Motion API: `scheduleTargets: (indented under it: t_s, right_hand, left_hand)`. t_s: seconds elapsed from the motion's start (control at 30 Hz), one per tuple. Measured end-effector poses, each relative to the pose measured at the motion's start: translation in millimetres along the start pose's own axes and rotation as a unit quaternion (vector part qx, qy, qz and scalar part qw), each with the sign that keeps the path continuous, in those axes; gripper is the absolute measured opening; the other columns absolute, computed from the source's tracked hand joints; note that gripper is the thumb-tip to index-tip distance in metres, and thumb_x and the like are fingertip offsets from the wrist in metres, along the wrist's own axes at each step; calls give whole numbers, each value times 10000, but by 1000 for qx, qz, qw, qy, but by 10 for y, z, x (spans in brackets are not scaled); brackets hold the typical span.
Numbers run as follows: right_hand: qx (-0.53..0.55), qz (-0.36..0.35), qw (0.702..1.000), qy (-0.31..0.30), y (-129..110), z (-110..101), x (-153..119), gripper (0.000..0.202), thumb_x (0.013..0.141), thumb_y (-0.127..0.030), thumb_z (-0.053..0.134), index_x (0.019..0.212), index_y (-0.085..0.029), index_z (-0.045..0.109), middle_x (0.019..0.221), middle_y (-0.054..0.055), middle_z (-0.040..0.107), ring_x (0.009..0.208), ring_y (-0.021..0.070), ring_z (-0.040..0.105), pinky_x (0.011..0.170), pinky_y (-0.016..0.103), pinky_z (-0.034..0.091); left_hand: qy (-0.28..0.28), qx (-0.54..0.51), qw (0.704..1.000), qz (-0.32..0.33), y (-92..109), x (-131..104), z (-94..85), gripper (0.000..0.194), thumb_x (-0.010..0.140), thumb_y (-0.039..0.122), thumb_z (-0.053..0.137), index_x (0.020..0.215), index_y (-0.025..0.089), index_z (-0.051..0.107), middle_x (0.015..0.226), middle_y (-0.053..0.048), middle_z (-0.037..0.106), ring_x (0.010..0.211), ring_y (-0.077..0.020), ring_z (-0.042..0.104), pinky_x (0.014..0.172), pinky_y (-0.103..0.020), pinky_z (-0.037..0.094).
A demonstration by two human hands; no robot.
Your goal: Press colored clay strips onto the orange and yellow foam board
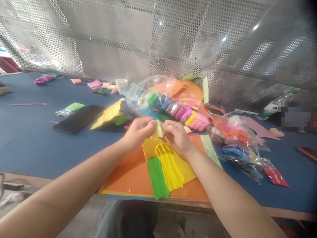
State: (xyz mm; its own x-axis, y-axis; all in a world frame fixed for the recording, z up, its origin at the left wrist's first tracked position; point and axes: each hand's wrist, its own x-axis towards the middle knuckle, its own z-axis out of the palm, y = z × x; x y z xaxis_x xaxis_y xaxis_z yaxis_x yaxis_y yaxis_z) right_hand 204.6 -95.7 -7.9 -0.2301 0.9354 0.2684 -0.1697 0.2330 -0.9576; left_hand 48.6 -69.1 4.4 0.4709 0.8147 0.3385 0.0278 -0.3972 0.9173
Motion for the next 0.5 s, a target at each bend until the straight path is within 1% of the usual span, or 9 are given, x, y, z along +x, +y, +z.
scheduleTargets:
  t_s: [0.03, 0.1, 0.17, 0.23, 0.3, 0.33, 0.37, 0.43, 0.5]
  right_hand:
    - [9, -8, 1000, 7, 1, -10, 1, 268, 815, -281, 538, 566, -191, 498, 520, -48, 468, 491, 95, 443, 522, 253, 327]
    - [-21, -26, 999, 16, -18, -25, -3, 264, 809, -264, 537, 559, -193, 493, 528, -42, 486, 515, 102, 462, 543, 255, 345]
    - [-81, -47, 995, 29, -58, -31, -11, 262, 794, -241, 531, 541, -192, 484, 534, -33, 509, 539, 106, 468, 562, 257, 352]
    - [-123, -67, 989, 46, -102, -26, -20, 268, 771, -223, 523, 515, -194, 450, 514, -41, 468, 524, 96, 420, 549, 251, 331]
    - [-137, -83, 986, 47, -135, -11, -27, 269, 748, -210, 519, 502, -199, 413, 511, -54, 407, 514, 86, 368, 532, 244, 310]
    - [-139, -87, 986, 42, -144, -2, -29, 261, 737, -205, 526, 508, -201, 401, 522, -57, 391, 518, 84, 357, 528, 241, 308]
    - [-136, -88, 986, 39, -146, 7, -29, 248, 727, -203, 540, 526, -203, 395, 540, -59, 388, 525, 83, 360, 526, 237, 313]
    - [-127, -90, 987, 51, -136, 16, -26, 203, 715, -208, 581, 597, -209, 416, 590, -57, 426, 550, 89, 407, 534, 233, 345]
    - [-138, -90, 983, 80, -112, 7, -20, 144, 723, -226, 618, 688, -213, 479, 658, -44, 505, 604, 106, 488, 572, 242, 403]
  left_hand:
    - [10, 5, 1000, 12, 4, -7, 2, 344, 890, 318, 422, 574, 180, 410, 470, 52, 440, 437, -58, 336, 459, -201, 284]
    - [10, 56, 998, 39, 11, -16, -11, 357, 906, 341, 398, 585, 185, 403, 480, 48, 425, 459, -69, 352, 482, -211, 308]
    - [19, 136, 987, 85, 9, -13, -45, 348, 902, 394, 416, 625, 185, 436, 554, 22, 490, 529, -92, 435, 536, -228, 370]
    - [41, 210, 964, 154, -5, 3, -85, 312, 833, 484, 533, 778, 178, 515, 789, -47, 616, 733, -151, 561, 661, -272, 449]
    - [31, 297, 932, 206, -25, 21, -110, 470, 720, 521, 663, 1010, 177, 529, 1055, -109, 629, 977, -231, 581, 835, -353, 461]
    - [10, 349, 914, 205, -34, 27, -113, 524, 696, 500, 689, 1072, 179, 516, 1093, -115, 626, 1018, -255, 579, 877, -383, 447]
    - [-13, 401, 898, 183, -43, 29, -111, 495, 706, 470, 681, 1074, 180, 518, 1055, -107, 642, 989, -260, 595, 868, -392, 447]
    - [-39, 468, 875, 115, -52, 25, -98, 313, 759, 416, 611, 955, 184, 535, 861, -64, 659, 806, -231, 629, 720, -337, 457]
    - [-30, 484, 872, 60, -51, 16, -90, 217, 784, 400, 555, 836, 194, 513, 735, -35, 634, 672, -201, 617, 556, -268, 383]
